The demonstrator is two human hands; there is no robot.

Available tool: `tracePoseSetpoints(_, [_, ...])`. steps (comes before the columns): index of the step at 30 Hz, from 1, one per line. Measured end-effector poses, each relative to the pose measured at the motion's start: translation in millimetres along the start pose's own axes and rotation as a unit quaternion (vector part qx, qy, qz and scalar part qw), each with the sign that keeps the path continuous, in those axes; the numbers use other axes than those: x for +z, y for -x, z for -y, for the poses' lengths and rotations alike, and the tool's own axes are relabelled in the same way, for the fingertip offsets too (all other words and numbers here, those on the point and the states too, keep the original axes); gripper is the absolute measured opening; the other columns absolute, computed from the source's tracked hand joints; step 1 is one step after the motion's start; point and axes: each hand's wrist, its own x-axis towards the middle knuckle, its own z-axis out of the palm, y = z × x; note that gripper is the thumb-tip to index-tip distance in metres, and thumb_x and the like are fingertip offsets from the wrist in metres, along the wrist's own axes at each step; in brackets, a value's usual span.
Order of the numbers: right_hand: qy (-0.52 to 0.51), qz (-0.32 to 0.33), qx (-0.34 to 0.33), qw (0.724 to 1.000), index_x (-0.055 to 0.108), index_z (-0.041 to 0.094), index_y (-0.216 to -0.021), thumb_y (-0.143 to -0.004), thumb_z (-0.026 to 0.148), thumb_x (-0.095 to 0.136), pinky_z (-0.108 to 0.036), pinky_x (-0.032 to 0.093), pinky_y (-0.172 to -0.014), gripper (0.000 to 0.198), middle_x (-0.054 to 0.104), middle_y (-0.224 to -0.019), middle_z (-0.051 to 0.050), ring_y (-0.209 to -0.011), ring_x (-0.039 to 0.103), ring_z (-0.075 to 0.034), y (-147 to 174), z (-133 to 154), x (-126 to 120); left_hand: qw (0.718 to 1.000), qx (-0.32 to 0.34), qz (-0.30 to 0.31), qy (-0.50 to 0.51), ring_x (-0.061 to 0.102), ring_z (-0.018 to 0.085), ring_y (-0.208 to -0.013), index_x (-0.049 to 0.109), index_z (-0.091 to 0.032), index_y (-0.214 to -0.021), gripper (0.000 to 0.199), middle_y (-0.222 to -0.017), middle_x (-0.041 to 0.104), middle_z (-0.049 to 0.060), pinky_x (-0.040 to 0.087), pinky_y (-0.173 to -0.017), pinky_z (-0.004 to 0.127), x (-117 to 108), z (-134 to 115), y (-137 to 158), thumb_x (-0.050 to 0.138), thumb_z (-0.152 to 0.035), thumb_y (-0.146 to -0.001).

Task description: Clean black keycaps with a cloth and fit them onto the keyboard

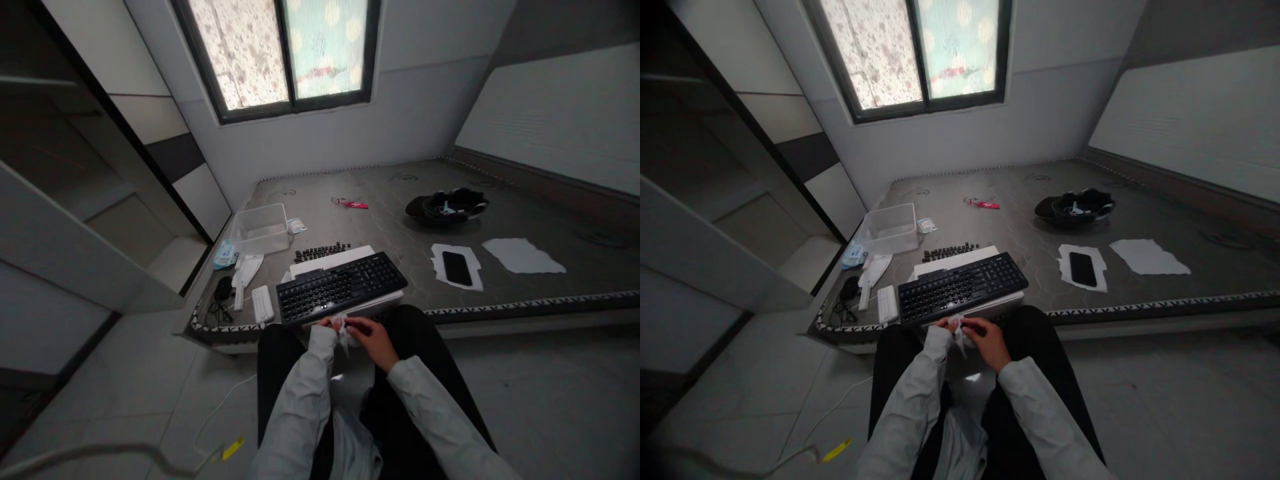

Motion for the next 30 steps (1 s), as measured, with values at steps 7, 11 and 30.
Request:
tracePoseSetpoints(7, [0.045,-0.035,-0.05,0.997,0.076,0.023,-0.102,-0.086,0.048,0.063,-0.041,0.048,-0.098,0.032,0.073,-0.109,-0.008,-0.105,0.065,-0.026,-4.5,2.5,-11.1,0.999,0.022,-0.026,0.01,0.052,0.015,-0.051,0.065,-0.018,-0.048,0.031,-0.047,0.061,0.001,0.043,-0.059,0.032,0.8,5.7,-2.7,0.089,-0.037,-0.042])
tracePoseSetpoints(11, [0.042,-0.069,-0.016,0.997,0.073,0.021,-0.107,-0.083,0.053,0.064,-0.037,0.053,-0.082,0.041,0.073,-0.099,-0.007,-0.089,0.066,-0.024,-9.8,1.5,-17.6,0.999,0.014,-0.046,0.005,0.053,0.016,-0.052,0.064,-0.018,-0.049,0.027,-0.051,0.063,0.002,0.045,-0.06,0.032,-1.4,9.7,-5.2,0.086,-0.032,-0.048])
tracePoseSetpoints(30, [0.296,-0.01,-0.032,0.955,0.07,0.02,-0.094,-0.081,0.035,0.064,-0.03,0.05,-0.078,0.021,0.074,-0.084,-0.003,-0.082,0.069,-0.019,-145.2,28.5,-29.5,0.996,0.02,-0.074,0.038,0.049,0.013,-0.048,0.059,-0.018,-0.052,0.034,-0.05,0.059,0.002,0.039,-0.054,0.03,-10.6,23.9,-11.2,0.086,-0.038,-0.051])
